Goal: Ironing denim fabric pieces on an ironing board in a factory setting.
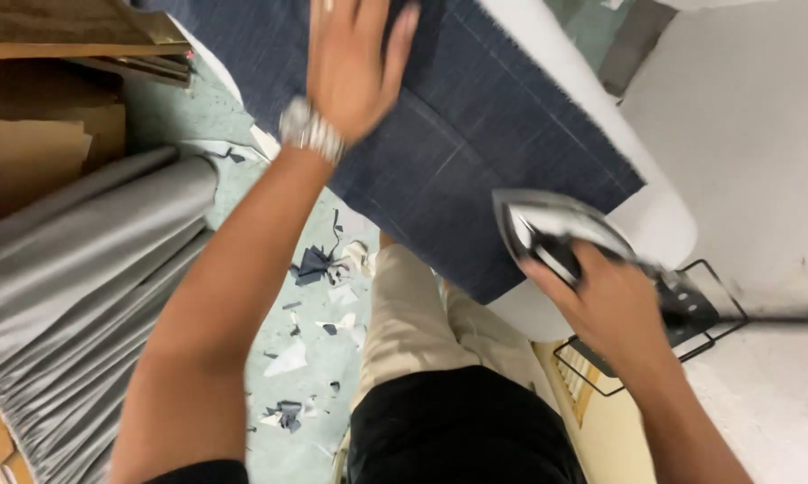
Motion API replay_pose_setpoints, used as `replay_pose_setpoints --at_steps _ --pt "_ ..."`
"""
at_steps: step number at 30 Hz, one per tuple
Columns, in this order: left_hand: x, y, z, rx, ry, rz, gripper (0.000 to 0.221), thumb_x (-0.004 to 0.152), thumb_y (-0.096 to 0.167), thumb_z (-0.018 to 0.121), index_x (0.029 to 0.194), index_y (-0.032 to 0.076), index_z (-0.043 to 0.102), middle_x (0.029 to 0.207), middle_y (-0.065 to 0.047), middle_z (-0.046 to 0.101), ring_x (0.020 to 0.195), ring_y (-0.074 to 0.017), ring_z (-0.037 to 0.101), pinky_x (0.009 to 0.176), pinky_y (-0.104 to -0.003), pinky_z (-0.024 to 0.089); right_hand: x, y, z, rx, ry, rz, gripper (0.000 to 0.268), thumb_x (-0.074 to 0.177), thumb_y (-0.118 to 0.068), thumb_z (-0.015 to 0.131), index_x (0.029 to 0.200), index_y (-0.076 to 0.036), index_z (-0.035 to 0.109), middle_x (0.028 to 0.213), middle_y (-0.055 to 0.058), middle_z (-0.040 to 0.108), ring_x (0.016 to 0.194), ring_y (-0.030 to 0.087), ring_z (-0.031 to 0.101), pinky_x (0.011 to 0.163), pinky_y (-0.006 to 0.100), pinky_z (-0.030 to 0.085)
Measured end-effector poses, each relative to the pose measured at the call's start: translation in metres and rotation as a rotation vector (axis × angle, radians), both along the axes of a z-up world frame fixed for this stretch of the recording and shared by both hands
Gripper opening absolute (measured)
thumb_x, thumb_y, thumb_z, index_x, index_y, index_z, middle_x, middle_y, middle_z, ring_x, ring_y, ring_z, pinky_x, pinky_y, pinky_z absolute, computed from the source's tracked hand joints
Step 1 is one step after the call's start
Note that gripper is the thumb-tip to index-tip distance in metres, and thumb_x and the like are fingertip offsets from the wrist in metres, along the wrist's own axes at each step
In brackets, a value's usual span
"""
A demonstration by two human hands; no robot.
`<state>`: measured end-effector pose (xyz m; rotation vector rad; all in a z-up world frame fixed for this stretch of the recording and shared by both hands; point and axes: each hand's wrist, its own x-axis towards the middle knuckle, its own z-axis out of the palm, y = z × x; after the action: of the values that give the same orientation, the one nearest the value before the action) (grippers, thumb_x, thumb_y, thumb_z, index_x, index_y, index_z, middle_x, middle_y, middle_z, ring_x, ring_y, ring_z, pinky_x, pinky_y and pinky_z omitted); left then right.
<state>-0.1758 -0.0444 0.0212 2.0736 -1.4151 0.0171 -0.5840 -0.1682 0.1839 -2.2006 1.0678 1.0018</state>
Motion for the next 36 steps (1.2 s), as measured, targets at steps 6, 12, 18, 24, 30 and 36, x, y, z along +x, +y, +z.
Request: replay_pose_setpoints --at_steps 6,12,18,24,30,36 --pt "-0.117 0.068 0.009 0.572 -0.031 0.045 0.083 0.14 0.064 0.035 0.202 0.009 0.027 0.21 -0.018 0.024 0.197 -0.0418 0.02 0.163 -0.07 0.023 -0.089 0.012 0.001 -0.104 0.128 0.03 0.093 0.103 -0.099 0.056 0.126 -0.011 0.075 0.06 0.012 0.072 0.06 0.037 0.074 0.061 0.048 0.053" --pt "-0.131 0.07 -0.014 0.708 -0.122 0.074 0.091 0.14 0.076 0.041 0.203 0.01 0.034 0.207 -0.019 0.022 0.191 -0.0441 0.017 0.153 -0.078 0.014 -0.044 0.017 -0.056 -0.209 -0.285 0.141 0.09 0.115 -0.091 0.065 0.123 -0.002 0.08 0.058 0.012 0.066 0.054 0.039 0.069 0.052 0.052 0.051" --pt "-0.087 0.049 0.007 0.694 -0.127 -0.13 0.081 0.146 0.06 0.042 0.204 0.006 0.029 0.207 -0.02 0.018 0.192 -0.0432 0.015 0.157 -0.072 0.019 -0.014 0.02 -0.052 -0.266 -0.428 0.187 0.091 0.116 -0.091 0.065 0.121 -0.002 0.085 0.055 0.01 0.061 0.046 0.033 0.063 0.047 0.048 0.047" --pt "-0.01 0.029 -0.019 0.462 -0.265 -0.046 0.078 0.145 0.07 0.056 0.188 0.006 0.058 0.185 -0.027 0.061 0.166 -0.053 0.058 0.135 -0.075 0.037 0.055 0.022 -0.054 -0.289 -0.49 0.183 0.092 0.119 -0.093 0.065 0.117 -0.002 0.084 0.055 0.009 0.06 0.045 0.034 0.064 0.044 0.05 0.049" --pt "0.039 0.045 -0.002 0.278 -0.122 -0.318 0.058 0.143 0.034 0.075 0.189 0.003 0.057 0.186 -0.026 0.061 0.167 -0.0554 0.06 0.142 -0.073 0.037 0.107 0.022 -0.055 -0.262 -0.463 0.22 0.093 0.118 -0.095 0.065 0.121 -0.004 0.081 0.056 0.011 0.065 0.05 0.039 0.07 0.047 0.055 0.053" --pt "0.117 0.06 -0.003 0.096 -0.588 -0.686 0.055 0.141 0.04 0.088 0.187 0.015 0.069 0.182 -0.003 0.077 0.173 -0.0299 0.062 0.137 -0.05 0.056 0.154 0.027 -0.051 -0.279 -0.49 0.314 0.094 0.118 -0.096 0.066 0.112 -0.004 0.08 0.05 0.005 0.055 0.043 0.029 0.062 0.044 0.046 0.047"
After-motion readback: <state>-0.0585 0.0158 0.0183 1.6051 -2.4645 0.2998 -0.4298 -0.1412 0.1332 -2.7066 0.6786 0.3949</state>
